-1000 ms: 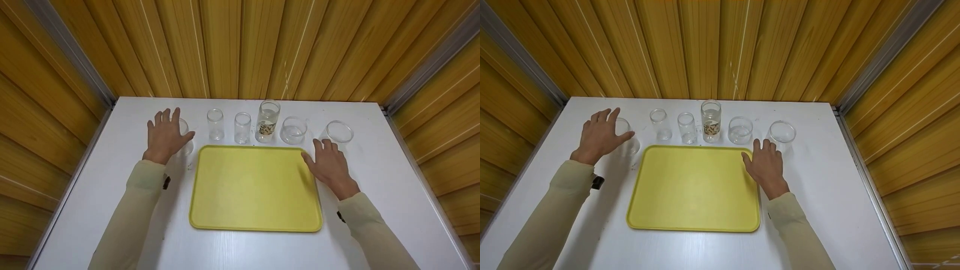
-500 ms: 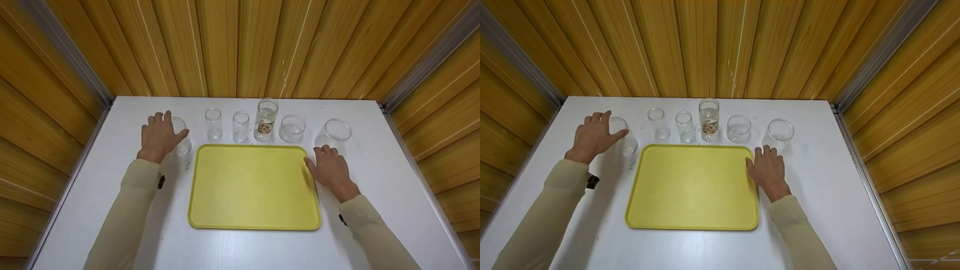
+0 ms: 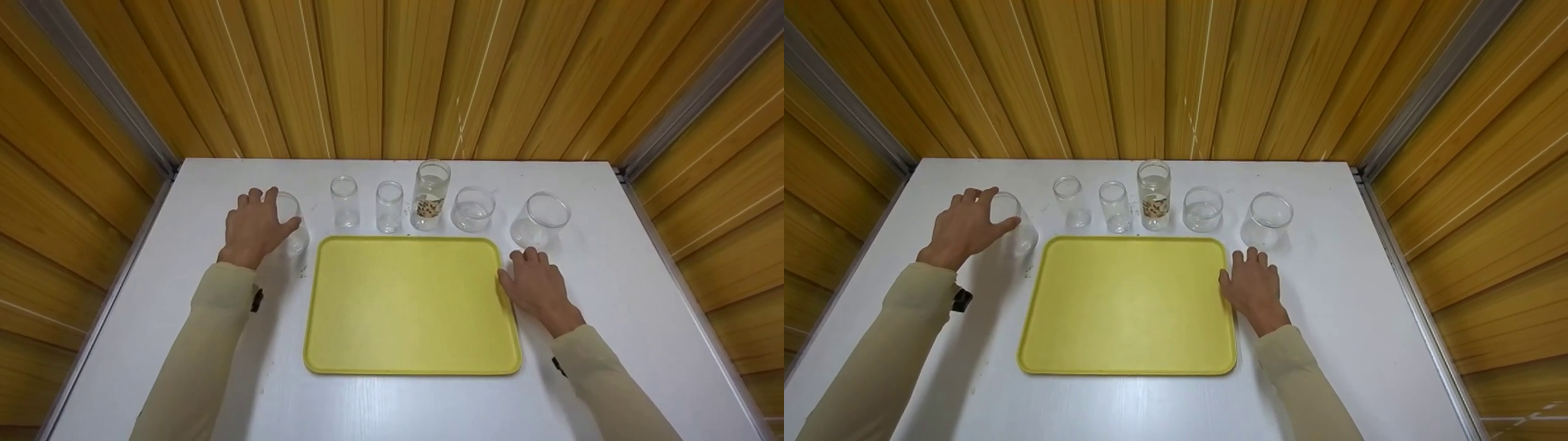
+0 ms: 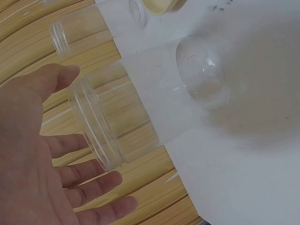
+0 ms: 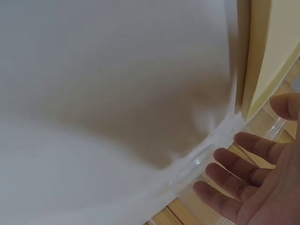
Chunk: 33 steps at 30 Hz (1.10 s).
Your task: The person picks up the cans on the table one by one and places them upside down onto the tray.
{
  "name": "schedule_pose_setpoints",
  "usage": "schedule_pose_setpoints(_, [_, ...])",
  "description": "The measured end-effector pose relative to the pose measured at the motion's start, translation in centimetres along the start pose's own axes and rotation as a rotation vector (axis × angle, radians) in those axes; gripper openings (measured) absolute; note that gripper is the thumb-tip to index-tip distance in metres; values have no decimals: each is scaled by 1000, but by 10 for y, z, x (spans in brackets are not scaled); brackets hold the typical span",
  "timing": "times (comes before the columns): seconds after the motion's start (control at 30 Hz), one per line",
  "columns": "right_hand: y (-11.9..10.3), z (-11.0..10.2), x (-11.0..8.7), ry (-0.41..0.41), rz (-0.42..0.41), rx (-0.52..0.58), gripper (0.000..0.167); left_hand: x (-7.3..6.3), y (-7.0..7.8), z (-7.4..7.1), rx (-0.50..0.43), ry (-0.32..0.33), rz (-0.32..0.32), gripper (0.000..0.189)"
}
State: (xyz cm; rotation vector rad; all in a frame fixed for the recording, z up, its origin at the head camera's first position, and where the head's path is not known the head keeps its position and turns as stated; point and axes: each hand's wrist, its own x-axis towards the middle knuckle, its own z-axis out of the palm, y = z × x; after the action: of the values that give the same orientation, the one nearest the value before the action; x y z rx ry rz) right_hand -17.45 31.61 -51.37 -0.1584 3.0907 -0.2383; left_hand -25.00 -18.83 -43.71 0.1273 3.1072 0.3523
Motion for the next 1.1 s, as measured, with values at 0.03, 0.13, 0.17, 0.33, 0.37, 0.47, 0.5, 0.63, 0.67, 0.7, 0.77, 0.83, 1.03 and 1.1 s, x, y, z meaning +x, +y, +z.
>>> schedule_pose_setpoints(0.03, [0, 1, -1, -5, 3, 10, 53, 0, 0, 0, -7, -2, 3, 81])
schedule_pose_setpoints(0.13, [0, 3, -3, -12, 5, 28, 51, -1, -1, -1, -22, -6, 9, 80])
schedule_pose_setpoints(0.17, [-1, 3, -3, -14, 5, 34, 50, -2, -1, -1, -25, -5, 9, 80])
schedule_pose_setpoints(0.33, [0, 8, -4, -14, -2, 31, 44, -2, -1, -2, -28, -7, 8, 80])
schedule_pose_setpoints(0.37, [0, 9, -4, -13, -3, 32, 43, -1, -1, -2, -30, -11, 6, 80])
schedule_pose_setpoints(0.47, [0, 12, -6, -8, -6, 42, 39, -1, -2, -2, -44, -22, 0, 82])
schedule_pose_setpoints(0.5, [0, 12, -6, -6, -6, 45, 38, -1, -2, -2, -52, -25, -1, 83])
schedule_pose_setpoints(0.63, [-1, 16, -8, -1, -3, 65, 32, -1, -4, -1, -71, -20, -6, 84])
schedule_pose_setpoints(0.67, [-1, 16, -8, 2, -5, 71, 31, -1, -5, -1, -74, -17, -7, 84])
schedule_pose_setpoints(0.7, [-1, 17, -8, 5, -8, 75, 29, -1, -5, -1, -73, -14, -9, 84])
schedule_pose_setpoints(0.77, [-2, 18, -8, 15, -17, 76, 27, -2, -6, -1, -70, -8, -11, 84])
schedule_pose_setpoints(0.83, [-2, 19, -8, 25, -27, 71, 25, -2, -7, -1, -68, -6, -10, 84])
schedule_pose_setpoints(1.03, [-1, 20, -10, 40, -43, 48, 23, 0, -5, 0, -92, -13, -16, 86])
schedule_pose_setpoints(1.1, [0, 20, -11, 40, -43, 44, 21, 2, -5, 0, -104, -17, -20, 85])
